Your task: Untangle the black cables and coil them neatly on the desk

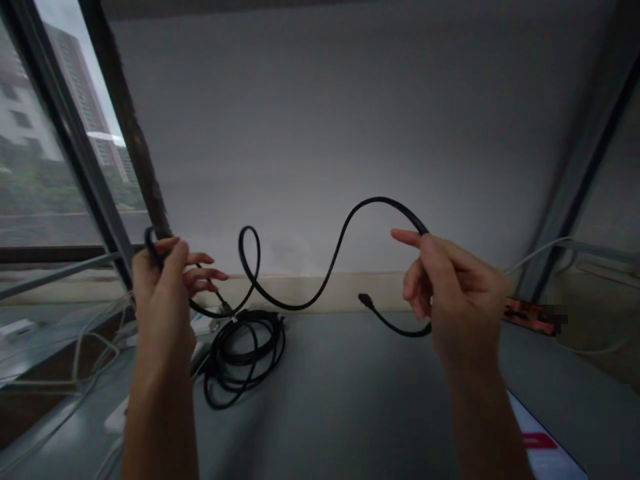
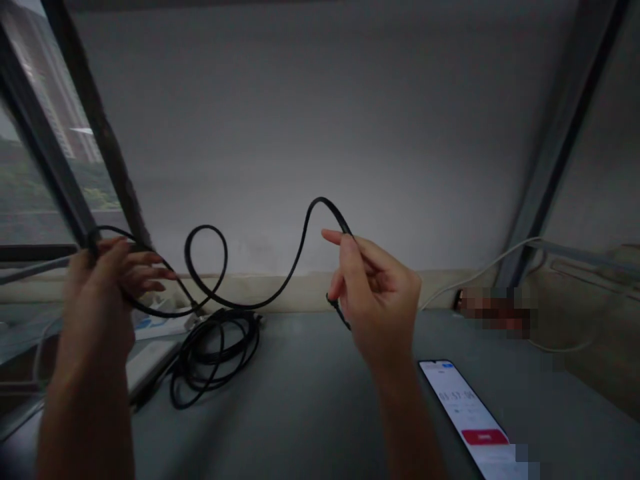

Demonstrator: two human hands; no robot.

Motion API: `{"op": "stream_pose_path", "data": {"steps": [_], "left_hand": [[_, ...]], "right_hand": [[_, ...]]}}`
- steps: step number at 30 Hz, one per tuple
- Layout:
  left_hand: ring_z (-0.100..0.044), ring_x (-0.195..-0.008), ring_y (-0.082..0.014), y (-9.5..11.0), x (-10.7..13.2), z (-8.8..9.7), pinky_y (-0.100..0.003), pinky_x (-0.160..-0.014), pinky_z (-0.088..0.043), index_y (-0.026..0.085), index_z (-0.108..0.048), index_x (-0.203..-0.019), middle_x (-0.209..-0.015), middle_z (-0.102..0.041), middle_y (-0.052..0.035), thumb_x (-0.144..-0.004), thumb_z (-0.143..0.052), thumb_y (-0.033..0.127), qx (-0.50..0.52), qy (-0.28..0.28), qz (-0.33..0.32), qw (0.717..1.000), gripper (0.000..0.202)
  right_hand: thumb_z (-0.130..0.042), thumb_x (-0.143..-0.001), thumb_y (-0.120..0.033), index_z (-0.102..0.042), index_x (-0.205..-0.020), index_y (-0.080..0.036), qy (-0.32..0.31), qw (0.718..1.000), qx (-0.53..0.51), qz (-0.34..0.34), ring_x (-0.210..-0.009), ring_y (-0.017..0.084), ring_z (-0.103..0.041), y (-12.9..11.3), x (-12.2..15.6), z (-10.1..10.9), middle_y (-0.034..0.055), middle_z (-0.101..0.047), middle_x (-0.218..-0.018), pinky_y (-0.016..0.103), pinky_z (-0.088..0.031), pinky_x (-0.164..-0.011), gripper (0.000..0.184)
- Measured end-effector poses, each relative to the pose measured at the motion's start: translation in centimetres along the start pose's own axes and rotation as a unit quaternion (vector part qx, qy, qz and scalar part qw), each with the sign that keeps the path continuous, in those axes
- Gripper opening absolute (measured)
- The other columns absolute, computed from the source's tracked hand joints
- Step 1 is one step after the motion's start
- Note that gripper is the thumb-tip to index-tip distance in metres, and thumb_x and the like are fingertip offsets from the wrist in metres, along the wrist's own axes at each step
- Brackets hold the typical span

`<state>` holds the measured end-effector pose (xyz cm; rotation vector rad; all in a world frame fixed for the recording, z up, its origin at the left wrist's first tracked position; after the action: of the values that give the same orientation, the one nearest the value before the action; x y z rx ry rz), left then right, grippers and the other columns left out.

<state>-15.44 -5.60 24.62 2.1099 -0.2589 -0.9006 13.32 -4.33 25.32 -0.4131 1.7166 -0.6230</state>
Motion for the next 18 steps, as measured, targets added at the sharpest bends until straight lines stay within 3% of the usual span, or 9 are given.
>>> {"op": "stream_pose_path", "data": {"steps": [4, 8, 13, 18], "left_hand": [[-0.064, -0.065, -0.0171, -0.4, 2.1, -1.3, -0.02, -0.048, -0.051, 0.019, -0.055, -0.091, -0.088, -0.064, -0.0068, -0.066, -0.063, 0.042, -0.075, -0.17, 0.071, 0.98, 0.036], [-0.065, -0.071, -0.0179, -1.8, 4.5, -3.7, -0.023, -0.058, -0.053, 0.021, -0.049, -0.108, -0.098, -0.064, -0.0097, -0.068, -0.064, 0.041, -0.058, -0.284, 0.166, 0.943, 0.047], [-0.064, -0.083, -0.0151, -3.1, 6.2, -6.8, -0.022, -0.074, -0.053, 0.013, -0.057, -0.095, -0.104, -0.062, -0.0114, -0.076, -0.058, 0.028, 0.109, -0.326, 0.286, 0.895, 0.025], [-0.062, -0.084, -0.0105, -3.5, 7.8, -8.1, -0.017, -0.075, -0.051, 0.012, -0.063, -0.081, -0.096, -0.065, -0.0076, -0.08, -0.051, 0.025, 0.221, -0.347, 0.402, 0.818, 0.017]], "right_hand": [[-0.047, -0.085, -0.032, -0.069, -0.089, -0.017, 0.033, 0.997, 0.033, 0.053, -0.028, 0.005, -0.032, -1.2, 1.3, -0.8, -0.0064, -0.044, -0.036, 0.019, -0.025, -0.028, 0.027], [-0.048, -0.083, -0.029, -0.069, -0.089, -0.017, 0.01, 0.99, 0.094, 0.1, -0.031, 0.005, -0.037, -1.3, 1.8, -2.0, -0.0059, -0.047, -0.039, 0.019, -0.03, -0.032, 0.025], [-0.052, -0.08, -0.024, -0.069, -0.088, -0.017, -0.091, 0.957, 0.214, 0.172, -0.04, 0.007, -0.047, -0.4, 1.9, -4.0, -0.0024, -0.059, -0.052, 0.02, -0.038, -0.041, 0.021], [-0.052, -0.081, -0.022, -0.068, -0.085, -0.016, -0.15, 0.935, 0.245, 0.21, -0.045, 0.008, -0.053, 0.3, 2.5, -5.7, 0.0005, -0.066, -0.061, 0.02, -0.041, -0.046, 0.018]]}}
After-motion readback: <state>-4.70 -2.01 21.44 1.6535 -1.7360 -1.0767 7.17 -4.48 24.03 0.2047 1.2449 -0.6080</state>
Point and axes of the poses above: each hand's wrist, its own x-axis away from the middle knuckle, its own z-axis out of the back of the hand, y = z × x, the point moved 5 cm from there along -x, towards the middle knuckle
